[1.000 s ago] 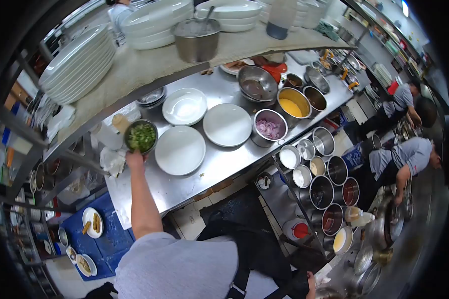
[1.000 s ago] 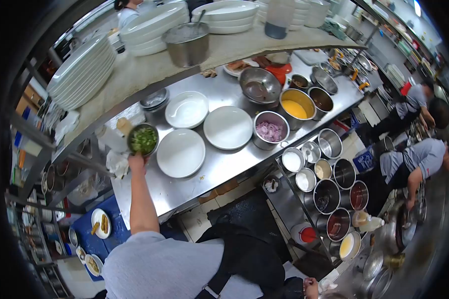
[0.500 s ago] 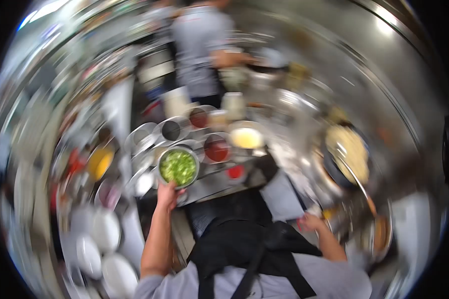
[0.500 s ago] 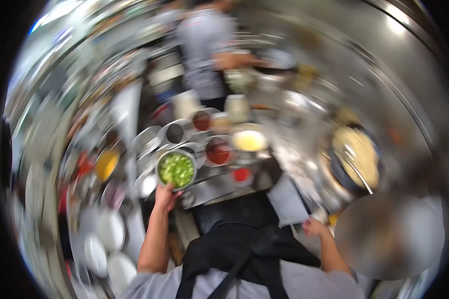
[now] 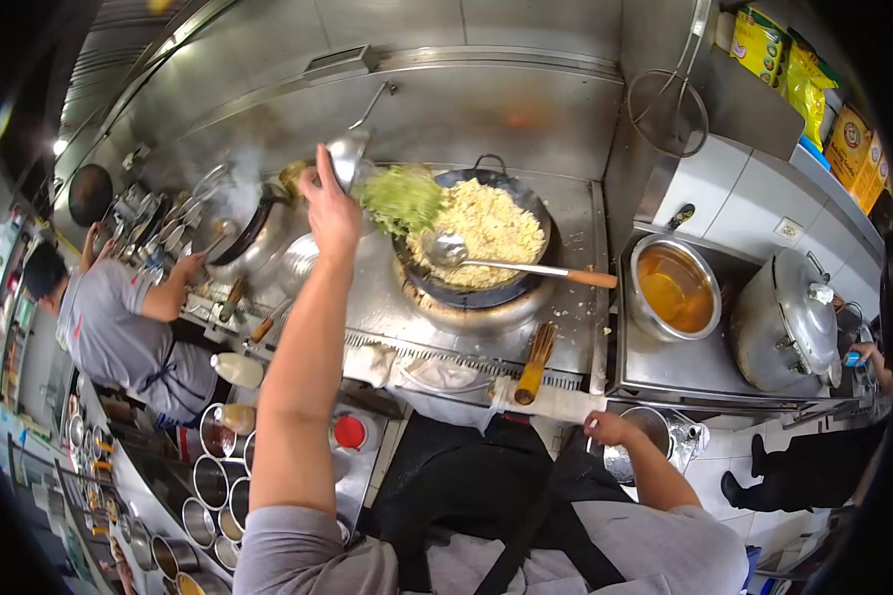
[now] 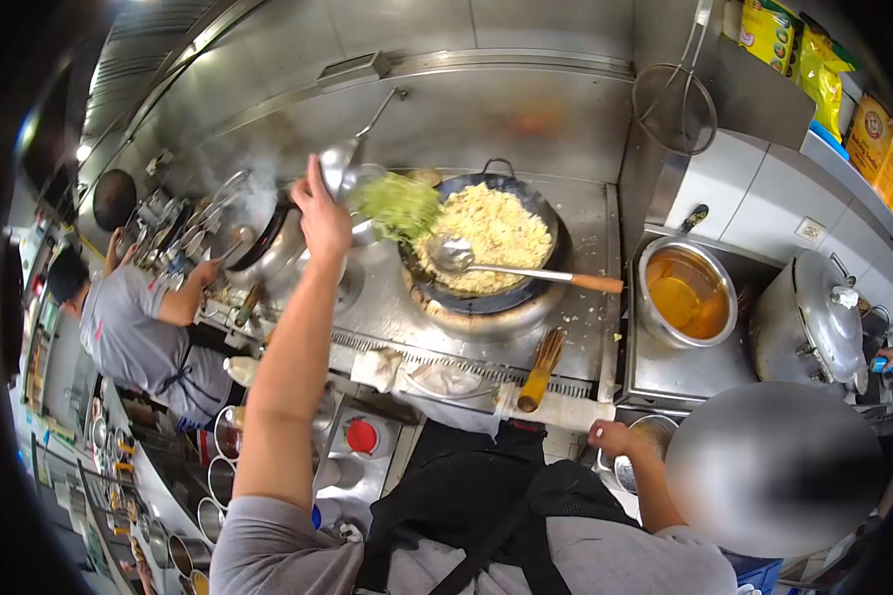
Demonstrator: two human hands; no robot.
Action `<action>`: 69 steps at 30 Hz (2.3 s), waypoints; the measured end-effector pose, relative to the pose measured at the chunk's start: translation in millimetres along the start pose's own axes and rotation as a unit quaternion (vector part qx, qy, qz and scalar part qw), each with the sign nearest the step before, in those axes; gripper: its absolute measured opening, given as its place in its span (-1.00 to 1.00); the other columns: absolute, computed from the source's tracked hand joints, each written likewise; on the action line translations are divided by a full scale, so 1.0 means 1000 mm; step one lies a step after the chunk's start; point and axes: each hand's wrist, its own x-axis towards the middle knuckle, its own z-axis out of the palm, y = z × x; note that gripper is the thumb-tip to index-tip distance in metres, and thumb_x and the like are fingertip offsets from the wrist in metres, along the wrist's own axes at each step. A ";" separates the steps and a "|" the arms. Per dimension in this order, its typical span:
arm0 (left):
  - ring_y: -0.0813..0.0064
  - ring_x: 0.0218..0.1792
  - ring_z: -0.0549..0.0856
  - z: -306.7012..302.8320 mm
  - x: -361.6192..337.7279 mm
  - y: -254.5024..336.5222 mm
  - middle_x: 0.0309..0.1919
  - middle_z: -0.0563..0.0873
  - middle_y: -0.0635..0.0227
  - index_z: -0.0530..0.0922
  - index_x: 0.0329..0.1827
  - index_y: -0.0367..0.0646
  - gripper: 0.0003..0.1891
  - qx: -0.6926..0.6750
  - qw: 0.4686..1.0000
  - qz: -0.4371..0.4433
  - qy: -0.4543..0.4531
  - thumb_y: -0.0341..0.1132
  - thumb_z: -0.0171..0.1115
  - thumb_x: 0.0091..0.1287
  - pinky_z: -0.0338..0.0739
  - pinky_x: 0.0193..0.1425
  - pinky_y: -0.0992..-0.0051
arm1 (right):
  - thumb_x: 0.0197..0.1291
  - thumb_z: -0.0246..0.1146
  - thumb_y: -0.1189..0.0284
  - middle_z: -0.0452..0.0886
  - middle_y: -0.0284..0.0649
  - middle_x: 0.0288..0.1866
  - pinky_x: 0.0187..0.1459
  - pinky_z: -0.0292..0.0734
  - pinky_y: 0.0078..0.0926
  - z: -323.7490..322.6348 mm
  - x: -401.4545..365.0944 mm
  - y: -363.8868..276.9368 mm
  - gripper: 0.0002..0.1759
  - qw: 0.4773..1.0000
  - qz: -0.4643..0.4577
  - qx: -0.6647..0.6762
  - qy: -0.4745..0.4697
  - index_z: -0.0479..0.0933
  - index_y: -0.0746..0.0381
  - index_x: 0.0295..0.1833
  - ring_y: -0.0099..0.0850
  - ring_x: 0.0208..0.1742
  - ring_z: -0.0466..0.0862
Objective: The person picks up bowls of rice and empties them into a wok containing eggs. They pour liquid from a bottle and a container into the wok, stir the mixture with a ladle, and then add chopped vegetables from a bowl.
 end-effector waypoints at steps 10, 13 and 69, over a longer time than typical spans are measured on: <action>-0.27 0.05 0.49 0.057 0.061 0.080 0.21 0.24 -0.13 0.03 0.51 0.06 -0.09 -0.064 0.986 0.091 0.124 -0.65 0.07 0.01 0.46 0.10 0.00 | 0.20 0.24 0.29 0.68 -0.16 -0.38 -0.32 0.56 -0.35 -0.013 -0.013 -0.002 -0.75 0.992 0.023 0.118 -0.037 0.54 0.22 -0.11 -0.35 -0.44 0.68; -0.26 0.13 0.46 0.101 -0.012 0.062 0.26 0.23 -0.18 0.01 0.54 0.04 -0.10 -0.081 0.990 0.078 0.090 -0.68 0.04 0.06 0.42 0.20 0.06 | 0.25 0.20 0.26 0.69 -0.15 -0.37 -0.27 0.56 -0.35 -0.041 -0.005 -0.041 -0.72 0.995 0.008 0.078 -0.065 0.50 0.20 -0.03 -0.34 -0.38 0.69; 0.41 -0.53 0.70 -0.803 -0.774 -0.137 -0.42 0.66 0.14 0.20 0.18 -0.25 -0.61 0.012 0.446 -0.597 0.667 -0.32 0.09 0.39 0.56 -0.57 0.49 | 0.16 0.10 0.49 0.61 -0.23 -0.29 -0.34 0.52 -0.42 0.325 0.119 -0.399 -0.79 0.816 -0.200 -0.387 -0.381 0.52 0.21 -0.09 -0.41 -0.32 0.57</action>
